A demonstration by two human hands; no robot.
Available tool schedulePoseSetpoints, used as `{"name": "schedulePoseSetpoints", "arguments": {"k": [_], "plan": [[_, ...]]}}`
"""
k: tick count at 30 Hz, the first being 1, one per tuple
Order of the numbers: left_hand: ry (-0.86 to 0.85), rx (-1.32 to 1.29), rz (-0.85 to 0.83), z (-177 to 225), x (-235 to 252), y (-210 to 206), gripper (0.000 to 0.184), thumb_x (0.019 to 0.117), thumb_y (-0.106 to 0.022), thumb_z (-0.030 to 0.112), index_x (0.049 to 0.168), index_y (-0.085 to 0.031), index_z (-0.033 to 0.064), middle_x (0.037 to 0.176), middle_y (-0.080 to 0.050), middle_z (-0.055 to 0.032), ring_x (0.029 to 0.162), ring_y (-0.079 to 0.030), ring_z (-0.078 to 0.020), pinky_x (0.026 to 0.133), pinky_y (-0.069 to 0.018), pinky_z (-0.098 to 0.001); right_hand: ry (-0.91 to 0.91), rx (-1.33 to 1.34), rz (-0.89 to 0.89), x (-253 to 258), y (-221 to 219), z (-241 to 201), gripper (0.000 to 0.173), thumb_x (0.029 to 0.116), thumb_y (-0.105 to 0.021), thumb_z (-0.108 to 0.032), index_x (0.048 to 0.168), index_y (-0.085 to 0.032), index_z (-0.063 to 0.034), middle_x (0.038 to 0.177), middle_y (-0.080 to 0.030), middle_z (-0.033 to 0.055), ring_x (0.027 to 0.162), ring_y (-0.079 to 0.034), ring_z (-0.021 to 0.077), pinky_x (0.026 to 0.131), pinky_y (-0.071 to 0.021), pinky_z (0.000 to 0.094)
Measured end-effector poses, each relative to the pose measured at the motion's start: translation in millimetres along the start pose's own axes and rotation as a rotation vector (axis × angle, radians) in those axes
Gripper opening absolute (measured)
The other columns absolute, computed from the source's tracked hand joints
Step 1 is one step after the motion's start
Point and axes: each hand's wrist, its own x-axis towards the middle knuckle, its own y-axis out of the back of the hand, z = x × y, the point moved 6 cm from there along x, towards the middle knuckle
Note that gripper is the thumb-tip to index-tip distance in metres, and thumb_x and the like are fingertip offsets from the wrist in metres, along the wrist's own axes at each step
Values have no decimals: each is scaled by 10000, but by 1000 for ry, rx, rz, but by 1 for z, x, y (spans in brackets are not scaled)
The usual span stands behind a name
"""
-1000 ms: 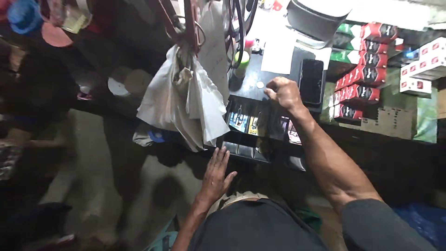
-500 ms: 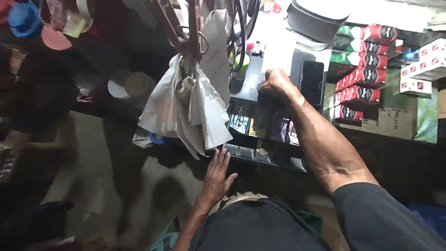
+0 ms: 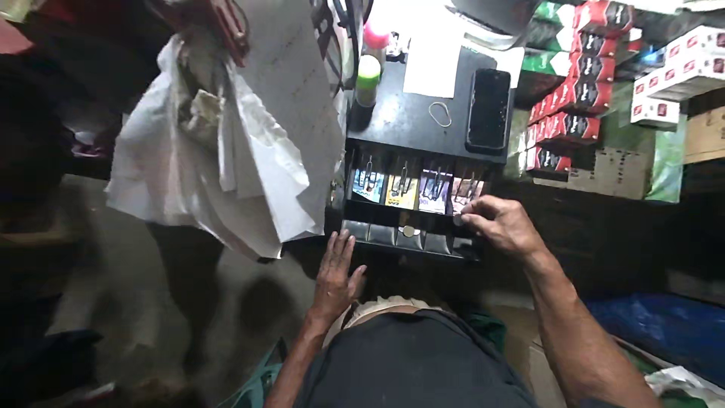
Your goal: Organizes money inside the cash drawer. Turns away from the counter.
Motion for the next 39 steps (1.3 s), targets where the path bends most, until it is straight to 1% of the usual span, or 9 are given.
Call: {"name": "schedulePoseSetpoints", "arguments": {"k": [5, 8, 10, 17, 21, 23, 27, 33, 39], "plan": [[-20, 38, 30, -3, -3, -6, 606, 970, -671, 266, 1475, -508, -27, 1544, -476, -217, 1477, -391, -393, 1203, -372, -497, -23, 150, -10, -20, -20, 8, 83, 956, -686, -37, 1024, -734, -41, 909, -732, 40, 717, -677, 85, 683, -596, 278], [-17, 44, 25, -2, -2, -5, 609, 973, -667, 268, 1480, -502, -26, 1547, -472, -219, 1479, -386, -395, 1203, -370, -499, 26, 119, 47, -14, -18, 6, 131, 969, -668, -41, 1071, -748, -39, 1054, -721, 78, 881, -690, 115, 808, -592, 305], [-13, 60, 35, 0, -2, -5, 602, 973, -665, 269, 1476, -509, -24, 1544, -481, -209, 1477, -393, -388, 1199, -375, -497, 51, 96, 109, -10, -12, 6, 144, 975, -663, -47, 1087, -752, -38, 1092, -720, 90, 969, -689, 126, 880, -576, 310], [11, 76, 49, 2, -4, -8, 604, 987, -650, 289, 1489, -499, -11, 1566, -460, -190, 1489, -378, -370, 1207, -363, -489, 1, 99, 178, 9, 3, -5, 175, 1005, -651, -95, 1150, -713, -18, 1061, -735, 118, 837, -718, 153, 790, -610, 349], [23, 81, 55, 2, -4, -9, 602, 987, -648, 292, 1489, -501, -5, 1570, -458, -182, 1491, -373, -380, 1207, -359, -504, -42, 103, 187, 25, 2, -10, 188, 1014, -641, -128, 1163, -707, -37, 997, -734, 103, 765, -696, 132, 717, -597, 332], [28, 81, 60, 1, -4, -10, 602, 986, -650, 293, 1490, -501, -2, 1570, -459, -178, 1493, -372, -375, 1207, -358, -507, -91, 65, 157, 37, -2, -6, 198, 1016, -646, -184, 1158, -711, -63, 981, -741, 80, 774, -708, 130, 723, -603, 346], [47, 73, 48, 2, -4, -10, 611, 985, -654, 296, 1501, -493, 12, 1587, -441, -166, 1501, -360, -368, 1208, -357, -513, -184, -55, 45, 58, -14, 3, 280, 1029, -632, -236, 1244, -679, -63, 1116, -733, 141, 956, -729, 253, 893, -577, 503], [65, 86, 53, 4, -5, -10, 613, 986, -648, 297, 1499, -492, 0, 1583, -445, -168, 1489, -386, -360, 1207, -367, -500, -232, -126, -51, 74, -24, 11, 322, 1034, -616, -286, 1264, -657, -64, 1097, -729, 162, 901, -734, 312, 849, -579, 570], [103, 82, 45, 6, -4, -13, 639, 984, -648, 296, 1521, -460, 5, 1605, -409, -170, 1499, -363, -368, 1206, -363, -508, -244, -102, -98, 82, -28, 12, 302, 1037, -606, -244, 1275, -636, -60, 1085, -719, 171, 864, -733, 301, 821, -593, 541]]}}
